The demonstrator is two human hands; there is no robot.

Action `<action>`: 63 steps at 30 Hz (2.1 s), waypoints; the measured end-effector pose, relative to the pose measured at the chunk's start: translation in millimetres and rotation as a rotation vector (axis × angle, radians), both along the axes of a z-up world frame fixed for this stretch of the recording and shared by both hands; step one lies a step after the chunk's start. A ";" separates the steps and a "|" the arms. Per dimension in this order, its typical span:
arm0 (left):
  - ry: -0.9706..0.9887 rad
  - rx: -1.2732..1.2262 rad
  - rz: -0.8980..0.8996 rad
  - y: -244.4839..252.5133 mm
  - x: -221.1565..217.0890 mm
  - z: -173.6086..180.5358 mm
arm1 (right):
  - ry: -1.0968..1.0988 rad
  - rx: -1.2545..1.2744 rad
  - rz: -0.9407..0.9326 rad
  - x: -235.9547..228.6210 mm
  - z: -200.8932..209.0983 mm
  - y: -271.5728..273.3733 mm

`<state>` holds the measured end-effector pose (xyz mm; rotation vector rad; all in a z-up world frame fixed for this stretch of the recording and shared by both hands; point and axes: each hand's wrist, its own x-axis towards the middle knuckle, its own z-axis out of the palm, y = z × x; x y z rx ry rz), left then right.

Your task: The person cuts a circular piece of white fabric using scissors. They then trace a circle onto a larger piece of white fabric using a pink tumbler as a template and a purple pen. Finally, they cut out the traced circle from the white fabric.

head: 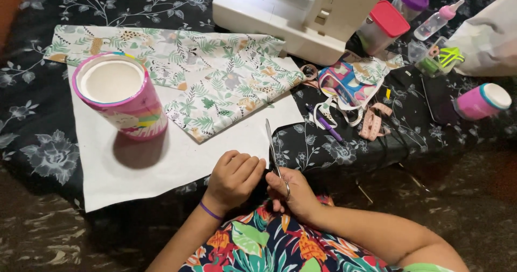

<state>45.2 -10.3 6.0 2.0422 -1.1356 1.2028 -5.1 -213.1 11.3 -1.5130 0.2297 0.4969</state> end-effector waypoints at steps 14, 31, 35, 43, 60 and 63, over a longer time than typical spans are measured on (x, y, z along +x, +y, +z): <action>-0.006 0.010 -0.021 0.1 1.7 -2.9 | -0.091 -0.095 0.177 14.6 6.6 -37.2; -0.058 -0.104 0.119 -12.2 4.2 -11.5 | -0.024 -0.112 0.319 51.4 18.1 -89.9; -0.046 -0.124 0.111 -12.8 3.9 -8.4 | -0.048 -0.188 0.426 69.0 3.3 -111.2; 0.037 -0.052 -0.003 -3.8 2.1 15.9 | -0.016 -0.293 0.674 97.5 47.2 -113.2; 0.052 -0.071 -0.006 -0.9 3.1 16.1 | 0.129 -0.071 0.769 149.5 40.8 -94.9; 0.044 -0.077 -0.013 -0.7 4.0 14.8 | 0.099 -0.078 0.881 165.8 26.9 -100.5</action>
